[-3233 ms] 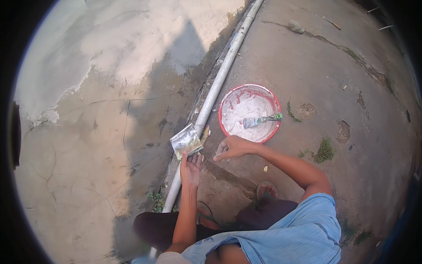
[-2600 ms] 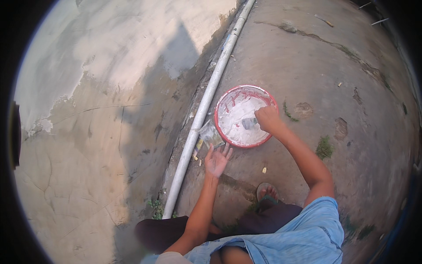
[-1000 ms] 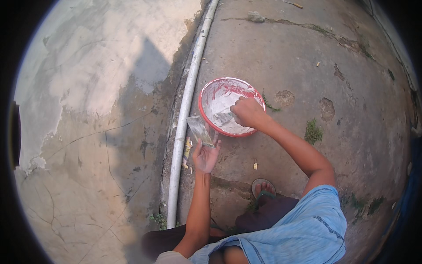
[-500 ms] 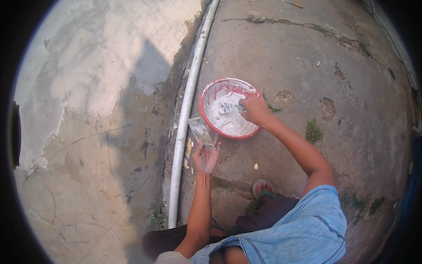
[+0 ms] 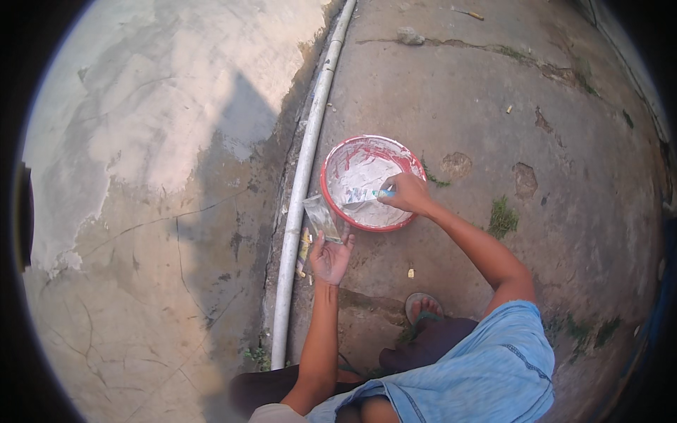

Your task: The person applies a white plaster-like substance to a curved concrete wall using a trowel and a bucket. They repeatedly scoop material from the bucket and spread it across the wall surface, smoothing it with the trowel.

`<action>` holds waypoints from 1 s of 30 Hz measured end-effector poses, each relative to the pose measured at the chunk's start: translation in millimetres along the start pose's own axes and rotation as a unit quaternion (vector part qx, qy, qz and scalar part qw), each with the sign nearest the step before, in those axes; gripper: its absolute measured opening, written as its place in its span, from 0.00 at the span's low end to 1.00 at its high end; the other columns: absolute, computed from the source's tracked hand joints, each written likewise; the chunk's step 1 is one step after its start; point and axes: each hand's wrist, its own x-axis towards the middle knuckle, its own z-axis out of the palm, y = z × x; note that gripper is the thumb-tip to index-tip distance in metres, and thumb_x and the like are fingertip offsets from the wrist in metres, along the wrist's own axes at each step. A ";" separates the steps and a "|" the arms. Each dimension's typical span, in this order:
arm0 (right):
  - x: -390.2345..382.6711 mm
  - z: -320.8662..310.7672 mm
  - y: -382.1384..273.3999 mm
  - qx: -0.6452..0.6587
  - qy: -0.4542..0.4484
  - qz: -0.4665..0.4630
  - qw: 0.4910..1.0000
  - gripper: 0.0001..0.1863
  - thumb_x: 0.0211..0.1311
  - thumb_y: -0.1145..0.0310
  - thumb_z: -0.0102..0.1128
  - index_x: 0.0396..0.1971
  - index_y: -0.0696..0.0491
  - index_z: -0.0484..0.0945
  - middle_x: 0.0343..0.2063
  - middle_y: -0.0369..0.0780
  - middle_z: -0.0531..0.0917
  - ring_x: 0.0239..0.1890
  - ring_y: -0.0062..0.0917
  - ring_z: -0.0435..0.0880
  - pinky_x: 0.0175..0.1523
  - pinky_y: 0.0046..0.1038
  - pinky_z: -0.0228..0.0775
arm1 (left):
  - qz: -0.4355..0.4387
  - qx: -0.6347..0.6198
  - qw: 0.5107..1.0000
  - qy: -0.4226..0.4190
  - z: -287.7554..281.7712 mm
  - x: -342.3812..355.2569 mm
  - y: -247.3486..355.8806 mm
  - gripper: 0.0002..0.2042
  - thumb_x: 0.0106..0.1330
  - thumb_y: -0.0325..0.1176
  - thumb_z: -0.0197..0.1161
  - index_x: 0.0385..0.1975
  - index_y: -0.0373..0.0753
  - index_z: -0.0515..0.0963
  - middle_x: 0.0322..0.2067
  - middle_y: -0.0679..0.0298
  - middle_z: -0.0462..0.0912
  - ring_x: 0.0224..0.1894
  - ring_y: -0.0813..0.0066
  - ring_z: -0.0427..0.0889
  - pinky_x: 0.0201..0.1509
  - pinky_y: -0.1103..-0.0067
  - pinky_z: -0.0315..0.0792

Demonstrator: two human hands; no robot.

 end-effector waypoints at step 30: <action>3.0 -32.9 -5.2 0.167 -0.004 0.025 0.986 0.17 0.57 0.62 0.66 0.42 0.57 0.85 0.25 0.36 0.84 0.29 0.18 0.80 0.37 0.24 0.71 | 0.107 0.274 0.919 0.263 -44.1 -50.4 42.6 0.18 0.69 0.32 0.56 0.58 0.39 0.67 0.51 0.64 0.77 0.52 0.72 0.77 0.52 0.72 0.73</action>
